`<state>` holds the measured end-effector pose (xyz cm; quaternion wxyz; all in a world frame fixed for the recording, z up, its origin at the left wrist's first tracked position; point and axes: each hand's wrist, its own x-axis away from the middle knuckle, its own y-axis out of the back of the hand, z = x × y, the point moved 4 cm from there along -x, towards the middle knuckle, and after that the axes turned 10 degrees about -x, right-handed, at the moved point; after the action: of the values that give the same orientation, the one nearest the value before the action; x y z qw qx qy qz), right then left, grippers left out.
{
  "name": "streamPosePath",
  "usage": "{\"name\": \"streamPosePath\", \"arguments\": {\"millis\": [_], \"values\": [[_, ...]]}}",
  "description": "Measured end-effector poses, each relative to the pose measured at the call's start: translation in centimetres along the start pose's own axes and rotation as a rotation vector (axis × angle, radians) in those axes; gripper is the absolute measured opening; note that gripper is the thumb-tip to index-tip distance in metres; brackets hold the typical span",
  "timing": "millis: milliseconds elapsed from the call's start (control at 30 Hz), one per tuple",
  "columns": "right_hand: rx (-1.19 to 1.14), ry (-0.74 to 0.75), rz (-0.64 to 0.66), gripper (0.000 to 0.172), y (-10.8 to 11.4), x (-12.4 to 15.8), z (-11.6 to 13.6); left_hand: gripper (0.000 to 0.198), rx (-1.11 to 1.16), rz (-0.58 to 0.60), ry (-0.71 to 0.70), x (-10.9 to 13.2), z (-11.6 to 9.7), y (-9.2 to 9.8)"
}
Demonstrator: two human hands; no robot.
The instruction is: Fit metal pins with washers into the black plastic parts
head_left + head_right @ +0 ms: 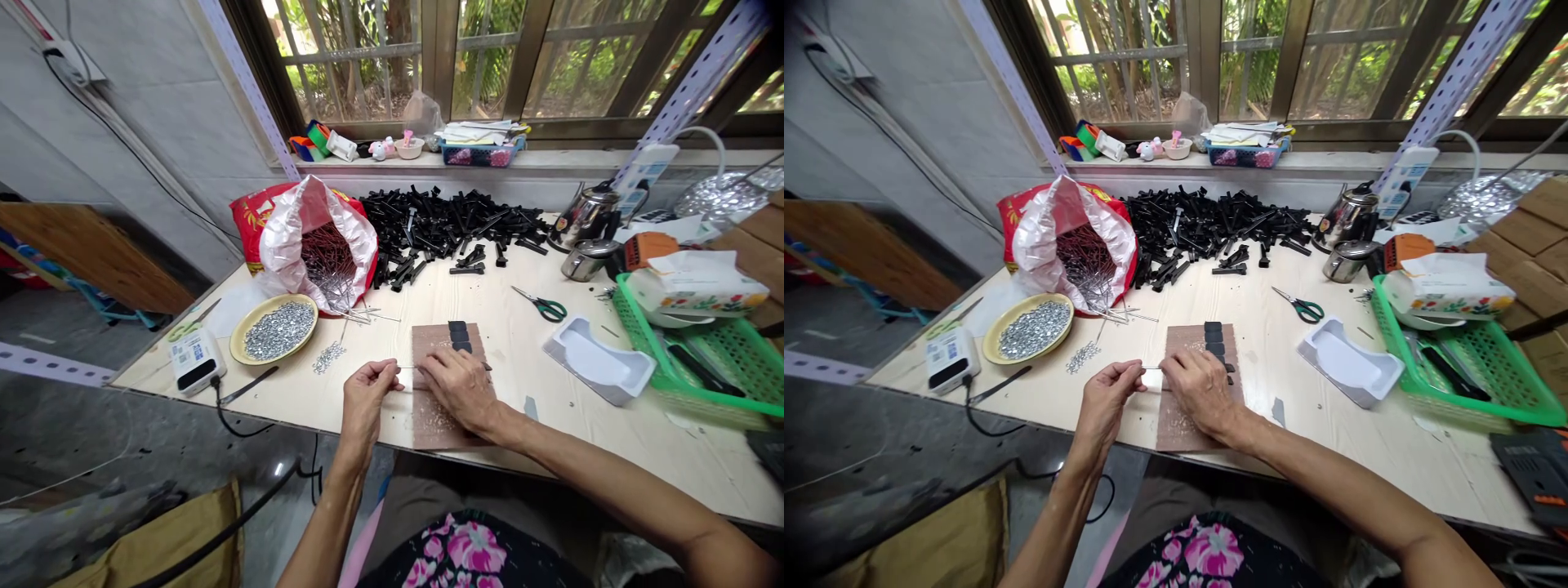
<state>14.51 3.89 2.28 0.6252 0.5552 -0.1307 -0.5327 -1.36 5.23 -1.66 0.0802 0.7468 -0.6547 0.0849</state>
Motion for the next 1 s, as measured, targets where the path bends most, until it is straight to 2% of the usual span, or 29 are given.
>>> {"name": "streamPosePath", "arguments": {"millis": [100,200,267,367,433,500,633,667,800,833,933,1000], "values": [[-0.021,-0.073,-0.039,0.021,1.1,0.8,-3.3,0.046,-0.028,0.076,0.028,0.2,0.3,-1.7],[0.028,-0.165,-0.067,0.020,2.1,1.2,-8.1,0.062,-0.134,0.097,0.010,0.5,1.1,-2.9],[0.076,-0.183,-0.056,0.020,2.3,0.9,-11.1,0.061,-0.259,0.091,-0.057,0.8,1.7,-3.6],[0.092,-0.158,-0.011,0.021,1.8,0.2,-13.9,0.049,-0.460,0.075,-0.265,1.4,2.1,-4.7],[0.065,-0.120,0.007,0.023,1.3,0.6,-14.2,0.042,-0.570,0.057,-0.410,1.9,2.1,-5.5],[0.019,-0.022,0.034,0.026,0.9,2.1,-13.2,0.039,-0.650,0.033,-0.483,2.2,2.2,-5.9],[-0.061,0.336,0.225,0.026,0.8,5.4,-10.2,0.039,-0.734,-0.012,-0.498,2.0,2.7,-6.1],[-0.060,0.346,0.234,0.026,1.0,5.4,-10.2,0.039,-0.745,-0.017,-0.502,2.0,2.8,-6.1],[0.012,0.036,0.078,0.030,1.6,3.8,-12.7,0.039,-0.783,-0.020,-0.521,1.9,2.8,-6.2],[0.007,0.032,0.080,0.030,1.3,3.8,-12.9,0.039,-0.791,-0.021,-0.519,1.9,2.8,-6.3],[-0.077,0.300,0.219,0.029,0.2,4.9,-11.8,0.039,-0.814,-0.024,-0.511,1.9,2.8,-6.3],[-0.092,0.366,0.256,0.029,0.1,5.1,-11.7,0.040,-0.825,-0.023,-0.514,1.9,2.8,-6.3]]}}
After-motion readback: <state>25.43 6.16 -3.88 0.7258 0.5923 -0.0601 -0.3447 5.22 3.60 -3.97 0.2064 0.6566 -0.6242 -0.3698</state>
